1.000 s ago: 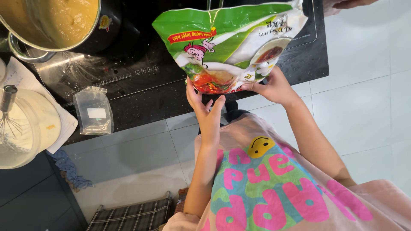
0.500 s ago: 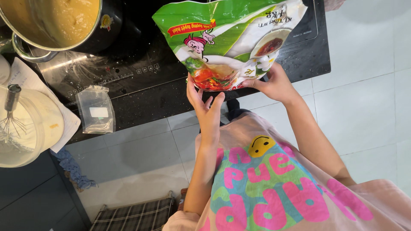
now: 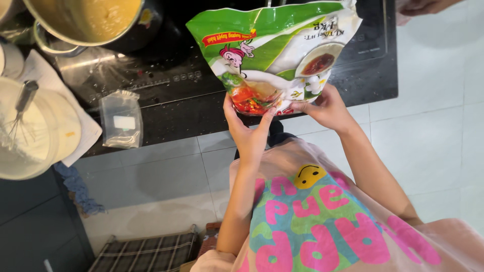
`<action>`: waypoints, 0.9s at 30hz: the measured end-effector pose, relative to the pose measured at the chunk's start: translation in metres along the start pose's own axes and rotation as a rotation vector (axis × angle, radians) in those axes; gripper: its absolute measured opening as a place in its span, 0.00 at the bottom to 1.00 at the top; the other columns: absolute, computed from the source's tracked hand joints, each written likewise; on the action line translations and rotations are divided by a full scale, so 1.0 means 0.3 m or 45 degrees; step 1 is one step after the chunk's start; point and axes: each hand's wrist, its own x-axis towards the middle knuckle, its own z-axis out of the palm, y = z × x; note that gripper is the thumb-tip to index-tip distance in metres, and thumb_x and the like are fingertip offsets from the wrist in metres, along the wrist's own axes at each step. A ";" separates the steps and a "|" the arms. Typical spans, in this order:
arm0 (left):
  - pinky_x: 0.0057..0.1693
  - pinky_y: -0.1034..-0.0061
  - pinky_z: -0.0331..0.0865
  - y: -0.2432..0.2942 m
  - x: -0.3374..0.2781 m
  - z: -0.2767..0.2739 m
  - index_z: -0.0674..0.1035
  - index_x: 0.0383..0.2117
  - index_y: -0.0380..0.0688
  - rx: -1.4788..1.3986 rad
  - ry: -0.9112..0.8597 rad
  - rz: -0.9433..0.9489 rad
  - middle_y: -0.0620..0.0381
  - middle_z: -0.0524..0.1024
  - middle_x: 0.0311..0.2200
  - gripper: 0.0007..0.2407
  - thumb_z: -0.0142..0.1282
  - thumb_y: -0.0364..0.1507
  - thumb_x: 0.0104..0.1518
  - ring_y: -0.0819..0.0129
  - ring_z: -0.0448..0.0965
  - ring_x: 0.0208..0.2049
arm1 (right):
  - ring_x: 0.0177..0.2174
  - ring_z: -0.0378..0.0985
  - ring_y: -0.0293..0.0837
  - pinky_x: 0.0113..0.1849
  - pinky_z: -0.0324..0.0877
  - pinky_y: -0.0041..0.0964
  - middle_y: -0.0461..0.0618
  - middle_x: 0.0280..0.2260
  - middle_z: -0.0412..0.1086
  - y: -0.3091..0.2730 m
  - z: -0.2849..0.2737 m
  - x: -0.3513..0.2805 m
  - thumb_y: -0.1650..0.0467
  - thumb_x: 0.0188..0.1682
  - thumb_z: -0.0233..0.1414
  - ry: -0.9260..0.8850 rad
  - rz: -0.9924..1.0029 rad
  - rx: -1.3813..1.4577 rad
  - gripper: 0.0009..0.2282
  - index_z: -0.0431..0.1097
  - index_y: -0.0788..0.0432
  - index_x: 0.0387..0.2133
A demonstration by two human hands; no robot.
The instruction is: The person opens a packet of milk with scissors, pours the contents into a bowl of flour, and whisks the mixture together by hand.
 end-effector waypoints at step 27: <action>0.66 0.68 0.65 -0.025 0.271 -0.276 0.49 0.64 0.39 -0.127 0.258 0.138 0.44 0.64 0.59 0.41 0.72 0.22 0.51 0.60 0.68 0.60 | 0.60 0.67 0.38 0.62 0.62 0.36 0.47 0.61 0.65 -0.113 0.292 0.525 0.76 0.53 0.57 -0.230 -0.128 0.178 0.30 0.53 0.60 0.68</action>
